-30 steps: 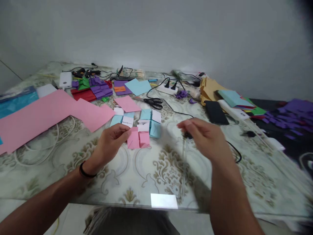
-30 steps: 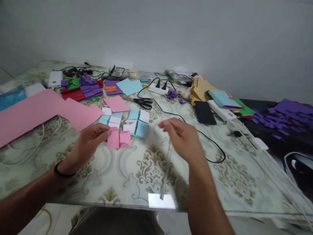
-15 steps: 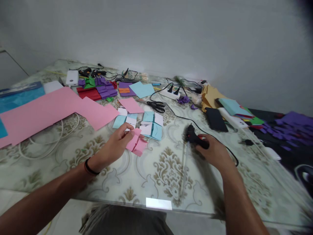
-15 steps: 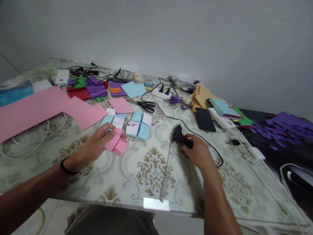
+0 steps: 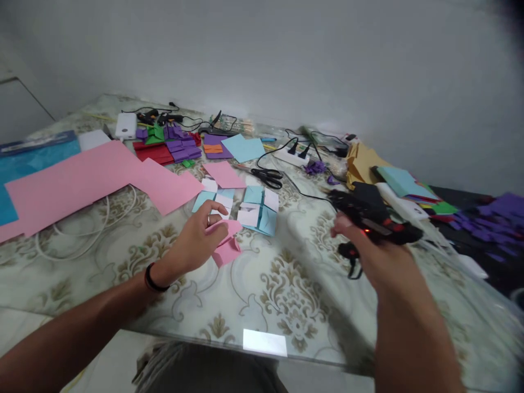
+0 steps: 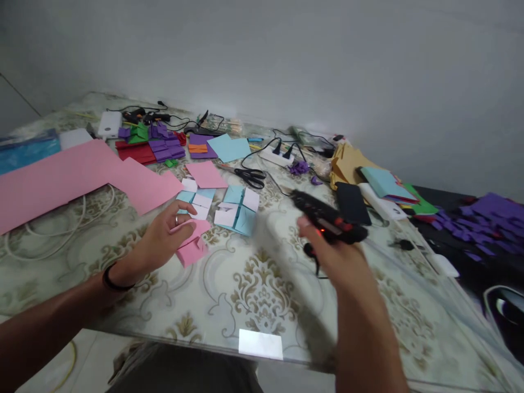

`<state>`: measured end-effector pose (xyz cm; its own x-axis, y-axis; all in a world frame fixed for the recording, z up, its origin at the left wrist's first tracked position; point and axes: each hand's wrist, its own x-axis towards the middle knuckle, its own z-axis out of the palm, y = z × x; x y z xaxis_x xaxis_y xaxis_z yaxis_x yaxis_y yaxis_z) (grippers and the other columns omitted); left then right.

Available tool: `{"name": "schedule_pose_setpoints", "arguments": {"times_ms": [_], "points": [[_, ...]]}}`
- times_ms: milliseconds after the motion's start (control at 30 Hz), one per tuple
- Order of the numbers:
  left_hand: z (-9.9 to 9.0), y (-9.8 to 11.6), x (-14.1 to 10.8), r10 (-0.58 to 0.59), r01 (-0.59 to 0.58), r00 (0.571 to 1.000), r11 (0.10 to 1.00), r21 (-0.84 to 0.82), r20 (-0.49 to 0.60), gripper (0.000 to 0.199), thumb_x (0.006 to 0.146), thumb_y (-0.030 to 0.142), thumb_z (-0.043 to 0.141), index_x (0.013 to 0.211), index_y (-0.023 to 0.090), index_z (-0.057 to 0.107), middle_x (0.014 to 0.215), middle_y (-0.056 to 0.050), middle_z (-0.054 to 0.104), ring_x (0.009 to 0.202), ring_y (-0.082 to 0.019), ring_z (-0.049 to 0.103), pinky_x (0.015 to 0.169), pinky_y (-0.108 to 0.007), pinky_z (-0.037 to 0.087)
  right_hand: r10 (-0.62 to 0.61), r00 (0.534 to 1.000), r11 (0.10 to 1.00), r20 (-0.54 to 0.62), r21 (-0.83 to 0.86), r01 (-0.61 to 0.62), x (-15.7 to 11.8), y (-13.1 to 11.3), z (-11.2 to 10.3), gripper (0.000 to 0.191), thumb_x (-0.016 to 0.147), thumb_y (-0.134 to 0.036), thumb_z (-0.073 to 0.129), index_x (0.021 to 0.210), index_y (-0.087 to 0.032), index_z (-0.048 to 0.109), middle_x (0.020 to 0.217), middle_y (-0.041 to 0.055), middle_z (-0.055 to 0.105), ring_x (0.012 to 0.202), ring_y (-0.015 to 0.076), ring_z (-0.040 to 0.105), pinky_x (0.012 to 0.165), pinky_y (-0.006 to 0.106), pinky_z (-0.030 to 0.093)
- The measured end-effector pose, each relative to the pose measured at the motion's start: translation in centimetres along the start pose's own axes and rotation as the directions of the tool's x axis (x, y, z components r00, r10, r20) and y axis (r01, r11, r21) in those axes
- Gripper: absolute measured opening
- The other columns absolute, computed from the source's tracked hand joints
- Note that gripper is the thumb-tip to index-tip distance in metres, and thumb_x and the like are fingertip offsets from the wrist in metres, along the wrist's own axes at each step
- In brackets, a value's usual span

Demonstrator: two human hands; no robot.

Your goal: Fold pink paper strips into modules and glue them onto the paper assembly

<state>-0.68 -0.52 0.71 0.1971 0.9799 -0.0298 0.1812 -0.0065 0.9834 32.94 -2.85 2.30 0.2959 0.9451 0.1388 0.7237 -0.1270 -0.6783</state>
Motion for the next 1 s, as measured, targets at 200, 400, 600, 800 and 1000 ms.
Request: {"name": "schedule_pose_setpoints", "arguments": {"times_ms": [200,400,600,800,1000], "points": [[0.2,-0.1,-0.1,-0.073,0.081,0.994,0.992,-0.096,0.082,0.026,0.086,0.019,0.06,0.106,0.026,0.046,0.084,0.001,0.078,0.06,-0.016,0.07,0.048,-0.021,0.045,-0.408,0.867,0.896,0.287,0.307,0.32,-2.9,-6.3,4.7,0.028,0.094,-0.04,0.064,0.075,-0.023,0.052,0.067,-0.0026,0.051,0.057,0.0145,0.049,0.053,0.028,0.039],[0.4,0.1,-0.4,-0.04,0.041,0.998,0.999,-0.028,0.052,0.029,0.079,0.017,0.068,0.105,0.024,0.056,0.074,0.005,0.07,0.055,-0.012,0.061,0.048,-0.018,0.044,-0.618,0.745,0.748,0.25,0.477,0.461,-3.3,-6.3,6.5,0.022,0.096,-0.023,0.061,0.075,-0.021,0.053,0.074,-0.0013,0.051,0.065,0.0139,0.052,0.059,0.028,0.039],[0.5,0.2,-0.5,-0.029,0.032,0.995,0.999,-0.026,0.1,0.025,0.084,0.02,0.067,0.105,0.024,0.055,0.066,0.008,0.059,0.051,-0.01,0.054,0.048,-0.018,0.041,-0.646,0.732,0.717,0.219,0.504,0.482,-4.0,-6.2,7.7,0.021,0.095,-0.023,0.062,0.076,-0.023,0.055,0.073,-0.0005,0.053,0.067,0.0159,0.052,0.06,0.03,0.039],[0.4,0.2,-0.6,-0.006,0.007,0.993,1.0,-0.007,0.121,0.025,0.086,0.02,0.067,0.108,0.023,0.054,0.08,0.002,0.071,0.06,-0.012,0.061,0.053,-0.019,0.045,-0.62,0.756,0.737,0.212,0.487,0.468,-4.2,-6.1,8.4,0.026,0.093,-0.023,0.063,0.071,-0.024,0.05,0.068,-0.001,0.049,0.063,0.0173,0.049,0.058,0.032,0.039],[0.5,0.3,-0.7,-0.012,0.011,0.992,1.0,0.009,0.122,0.024,0.088,0.02,0.065,0.109,0.024,0.054,0.08,0.003,0.069,0.06,-0.012,0.06,0.053,-0.019,0.046,-0.614,0.757,0.747,0.223,0.474,0.466,-4.2,-6.0,8.5,0.026,0.091,-0.019,0.063,0.07,-0.024,0.049,0.067,-0.0019,0.047,0.061,0.0165,0.049,0.057,0.031,0.038]]}}
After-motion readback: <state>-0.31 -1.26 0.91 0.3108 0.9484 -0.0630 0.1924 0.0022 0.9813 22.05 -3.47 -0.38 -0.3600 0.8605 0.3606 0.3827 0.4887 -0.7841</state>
